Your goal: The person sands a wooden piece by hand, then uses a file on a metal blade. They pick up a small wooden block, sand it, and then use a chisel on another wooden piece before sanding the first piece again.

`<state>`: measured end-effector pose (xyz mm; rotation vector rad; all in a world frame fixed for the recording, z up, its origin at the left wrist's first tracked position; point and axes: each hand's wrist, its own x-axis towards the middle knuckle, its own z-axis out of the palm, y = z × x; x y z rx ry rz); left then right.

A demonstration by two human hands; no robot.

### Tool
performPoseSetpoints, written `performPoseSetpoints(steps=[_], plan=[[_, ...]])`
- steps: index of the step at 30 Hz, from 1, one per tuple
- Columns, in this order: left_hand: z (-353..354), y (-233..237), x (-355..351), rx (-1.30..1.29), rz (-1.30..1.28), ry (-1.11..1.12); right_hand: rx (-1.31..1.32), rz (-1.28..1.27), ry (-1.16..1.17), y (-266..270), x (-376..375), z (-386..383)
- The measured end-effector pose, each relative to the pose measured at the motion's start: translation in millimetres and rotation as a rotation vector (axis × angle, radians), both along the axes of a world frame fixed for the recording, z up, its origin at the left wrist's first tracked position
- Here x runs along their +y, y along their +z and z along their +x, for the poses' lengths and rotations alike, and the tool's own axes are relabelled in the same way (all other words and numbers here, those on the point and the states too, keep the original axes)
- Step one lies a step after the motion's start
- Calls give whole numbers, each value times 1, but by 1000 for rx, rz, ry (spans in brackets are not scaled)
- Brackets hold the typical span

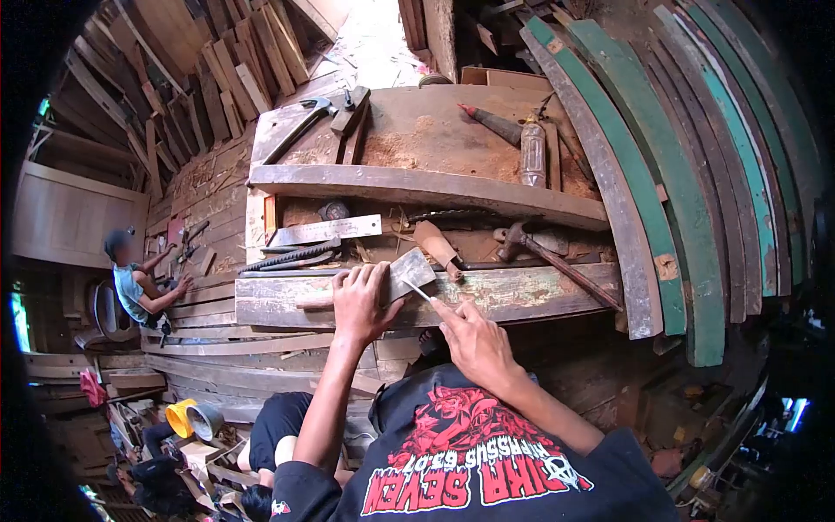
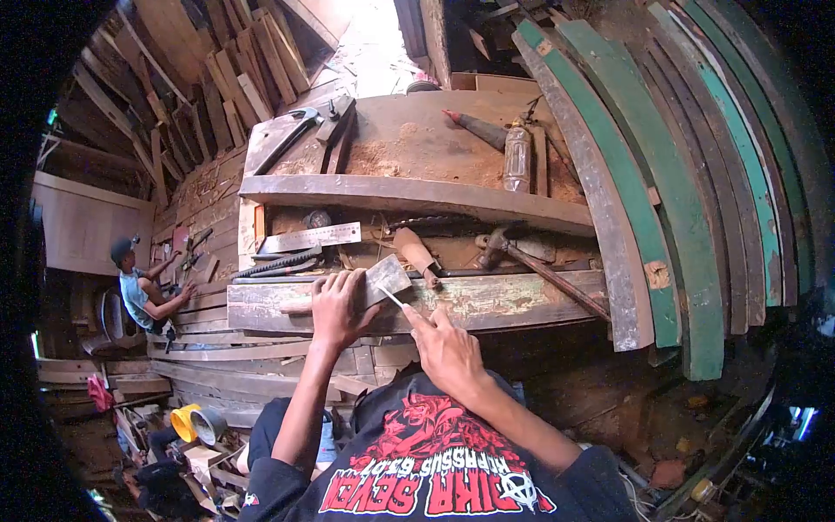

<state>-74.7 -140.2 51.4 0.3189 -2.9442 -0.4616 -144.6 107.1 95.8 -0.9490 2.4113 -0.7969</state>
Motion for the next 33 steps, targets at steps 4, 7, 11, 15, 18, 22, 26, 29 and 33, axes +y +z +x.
performPoseSetpoints(steps=[4,7,11,15,18,22,26,29,33], plan=[[-4,0,-5,-7,30,1,79,61,-7,-9,-22,11],[-6,3,-3,-14,64,35,52,73,-11,-1,-22,17],[-6,-2,-9,6,102,37,59,103,-41,2,-35,23],[-4,-2,-7,35,129,40,41,159,-49,13,-34,34],[-3,-2,-7,57,127,52,59,171,-45,7,-38,34],[-3,-4,-9,76,154,64,87,165,-57,7,-47,39],[-7,-13,-13,121,175,78,113,161,-70,-2,-47,45],[-6,-9,-13,102,175,87,120,162,-62,1,-45,49],[-4,-14,-9,127,149,87,224,120,-39,-12,-61,43]])
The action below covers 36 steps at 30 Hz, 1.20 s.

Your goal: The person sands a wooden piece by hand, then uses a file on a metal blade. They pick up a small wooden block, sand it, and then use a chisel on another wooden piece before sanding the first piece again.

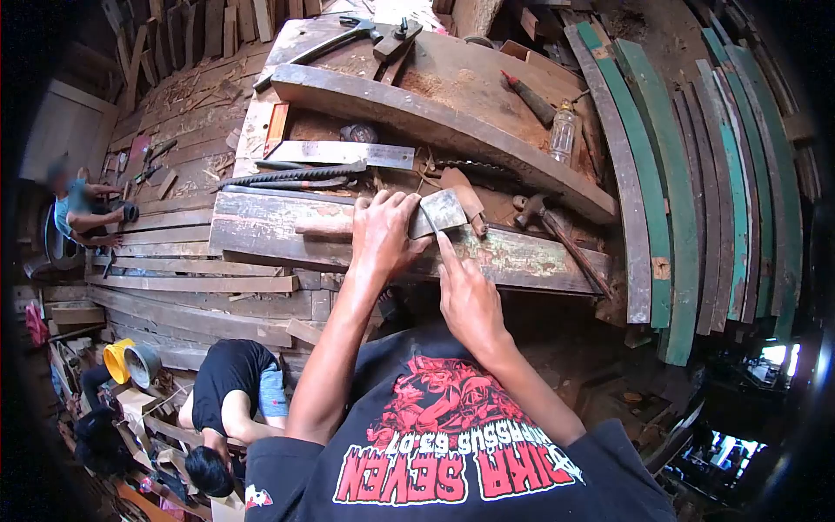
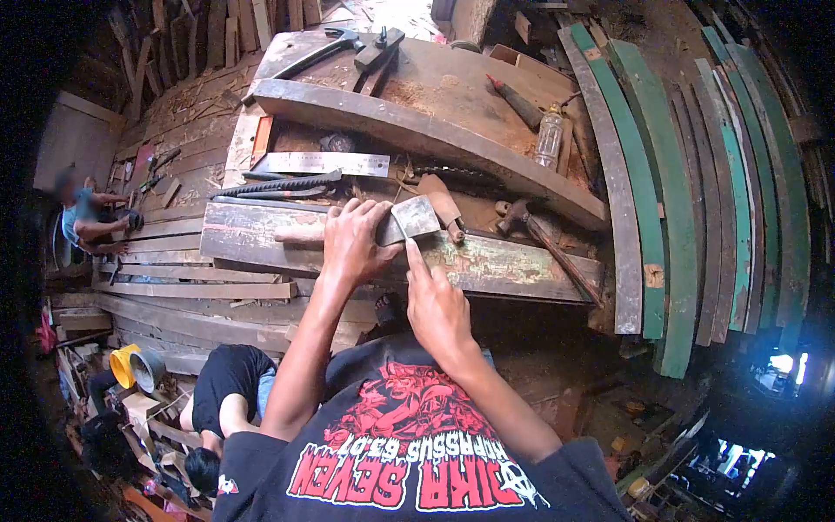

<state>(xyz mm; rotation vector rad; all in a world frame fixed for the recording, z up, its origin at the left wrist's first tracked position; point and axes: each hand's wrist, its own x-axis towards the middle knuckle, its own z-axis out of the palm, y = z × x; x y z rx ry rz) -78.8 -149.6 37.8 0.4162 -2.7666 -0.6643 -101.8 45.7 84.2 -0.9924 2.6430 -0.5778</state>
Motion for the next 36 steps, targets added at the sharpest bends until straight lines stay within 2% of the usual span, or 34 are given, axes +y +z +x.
performPoseSetpoints(steps=[4,7,17,21,30,33,36], plan=[[2,-1,0,-8,-3,12,-137,138,-14,20,14,15],[1,-2,0,38,-16,15,-31,-4,5,-2,6,4],[3,-6,2,71,17,46,-99,104,-3,15,12,15],[3,-9,6,63,38,57,-80,44,-24,2,6,15],[2,-3,1,70,31,50,-53,131,7,8,14,21],[2,-5,4,45,50,53,6,-2,15,-3,5,10],[2,-7,-2,99,42,52,-58,97,13,14,1,11]])
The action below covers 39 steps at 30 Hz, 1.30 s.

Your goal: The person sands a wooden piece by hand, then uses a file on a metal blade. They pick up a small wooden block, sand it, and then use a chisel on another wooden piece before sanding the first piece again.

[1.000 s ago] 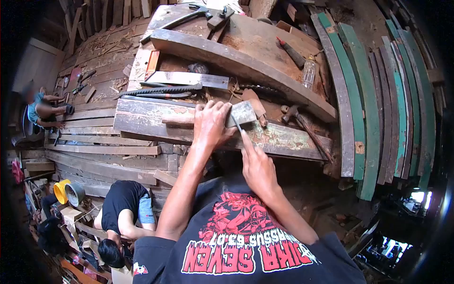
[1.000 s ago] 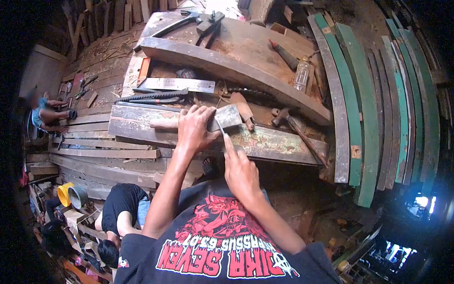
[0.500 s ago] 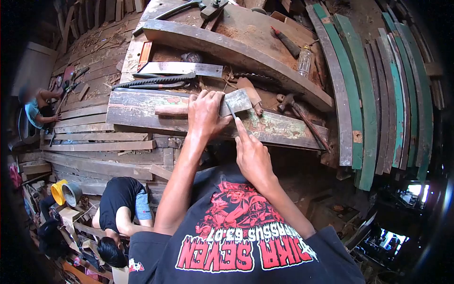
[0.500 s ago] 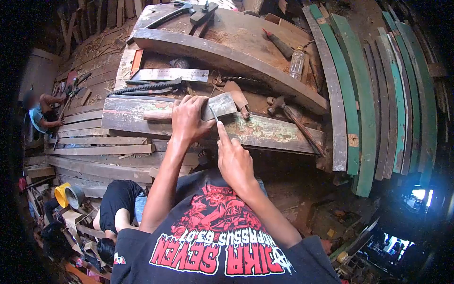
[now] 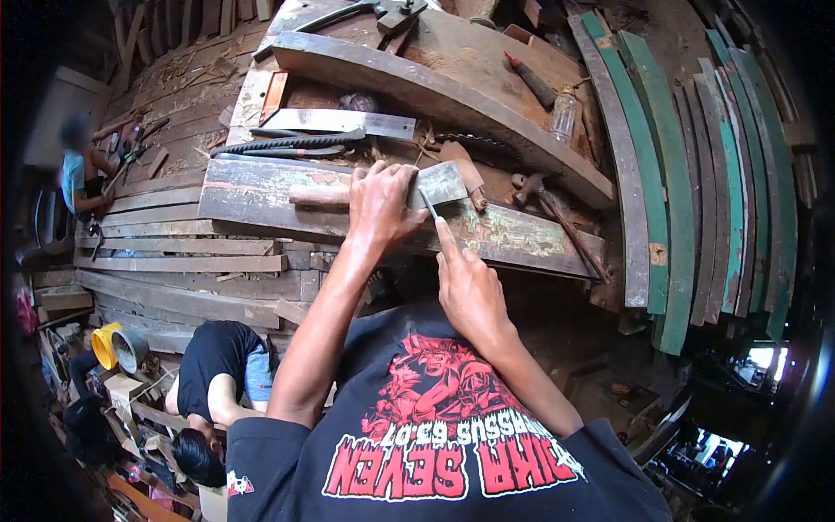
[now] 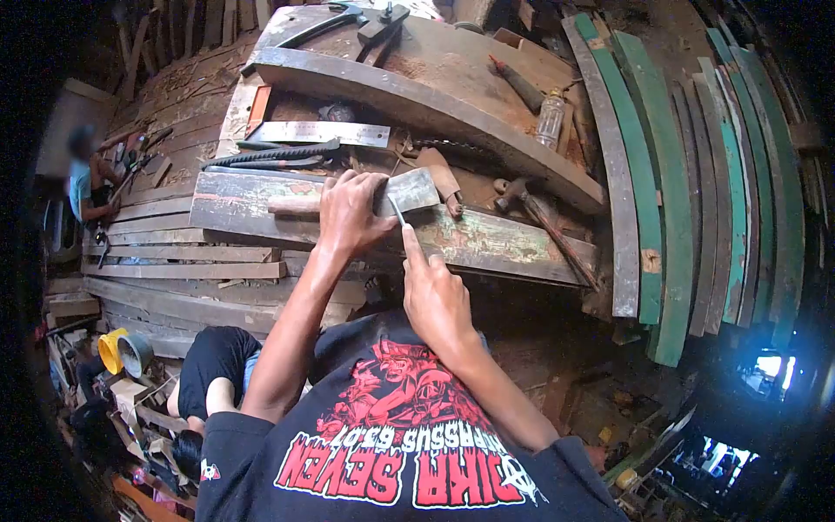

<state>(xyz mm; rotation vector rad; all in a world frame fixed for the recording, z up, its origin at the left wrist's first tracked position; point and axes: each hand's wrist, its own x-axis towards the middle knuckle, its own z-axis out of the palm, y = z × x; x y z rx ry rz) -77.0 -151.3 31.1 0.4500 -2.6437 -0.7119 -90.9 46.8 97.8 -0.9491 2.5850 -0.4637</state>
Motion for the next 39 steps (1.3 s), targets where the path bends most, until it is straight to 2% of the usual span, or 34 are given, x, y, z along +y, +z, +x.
performPoseSetpoints(steps=[1,4,8,12,15,17,19,23,25,28,32,36,38,39], plan=[[1,-1,2,-20,10,3,-27,59,-6,1,4,6],[0,-3,6,-12,39,-1,84,-125,28,-25,-1,-10],[1,0,6,-57,2,7,-25,61,15,-6,15,2],[0,-1,7,-36,34,14,21,-115,25,-22,2,-10],[0,1,7,-64,11,17,-41,13,21,-12,14,-3],[-2,-1,5,-56,30,16,-2,-132,23,-27,4,-12],[1,6,8,-96,19,10,-32,-55,18,-12,12,-3],[-2,-3,3,-57,-20,7,-21,-85,28,-26,6,-12],[0,1,7,-63,-17,6,-48,2,7,-13,9,-2],[-2,5,13,-175,-68,56,5,-57,-16,-29,10,4],[1,2,9,-112,-74,35,-34,-8,1,-27,21,2],[0,3,12,-131,-42,22,-76,-117,-17,-41,6,-18],[-2,4,10,-117,-55,14,-162,-261,-90,-37,22,-27],[-1,2,9,-117,-63,6,-125,-403,-119,-44,32,-34]])
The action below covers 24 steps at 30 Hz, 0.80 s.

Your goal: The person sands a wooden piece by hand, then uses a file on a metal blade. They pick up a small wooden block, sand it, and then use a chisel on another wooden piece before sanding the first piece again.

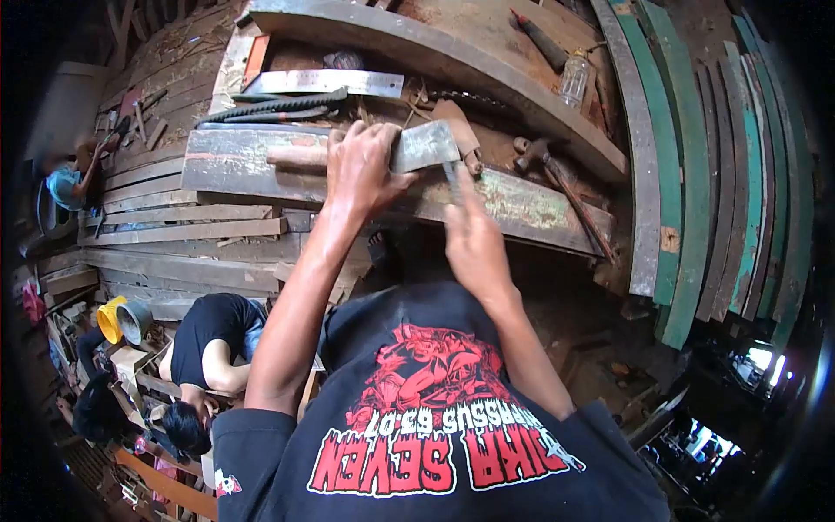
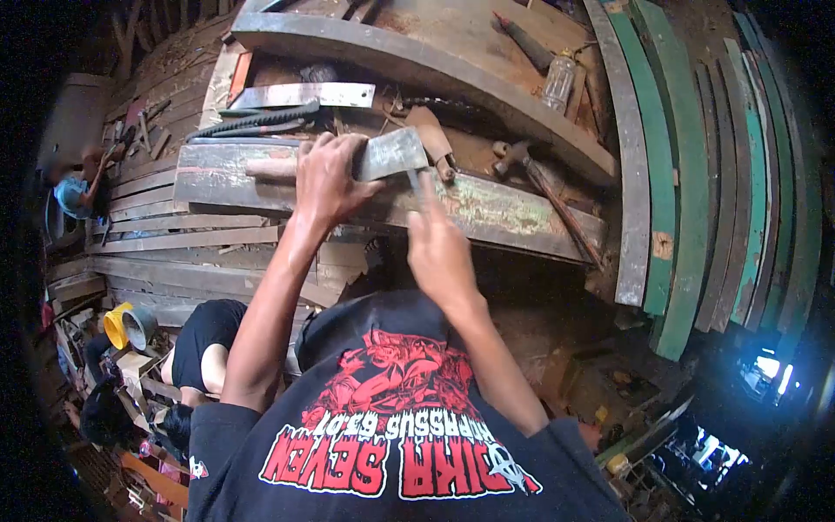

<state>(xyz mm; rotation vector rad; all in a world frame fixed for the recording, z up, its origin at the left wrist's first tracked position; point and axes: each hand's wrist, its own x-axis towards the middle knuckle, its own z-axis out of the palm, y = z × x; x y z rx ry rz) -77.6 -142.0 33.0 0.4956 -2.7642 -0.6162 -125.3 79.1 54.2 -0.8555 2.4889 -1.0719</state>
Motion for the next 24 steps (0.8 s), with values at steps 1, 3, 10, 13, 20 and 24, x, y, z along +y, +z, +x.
performPoseSetpoints(steps=[1,3,10,13,20,24], plan=[[-1,2,1,-18,0,6,44,-134,-35,-1,7,-7],[-2,2,0,1,5,3,-300,-140,-270,1,32,-20],[0,5,4,-114,-66,-9,-363,-165,-412,-31,93,-66],[-2,12,5,-121,-54,-29,-256,-34,-303,-23,106,-75],[-24,28,7,-212,-94,-40,-168,-285,-260,-27,104,-98],[-66,48,1,-207,-174,-47,-146,-264,-273,-19,115,-122]])
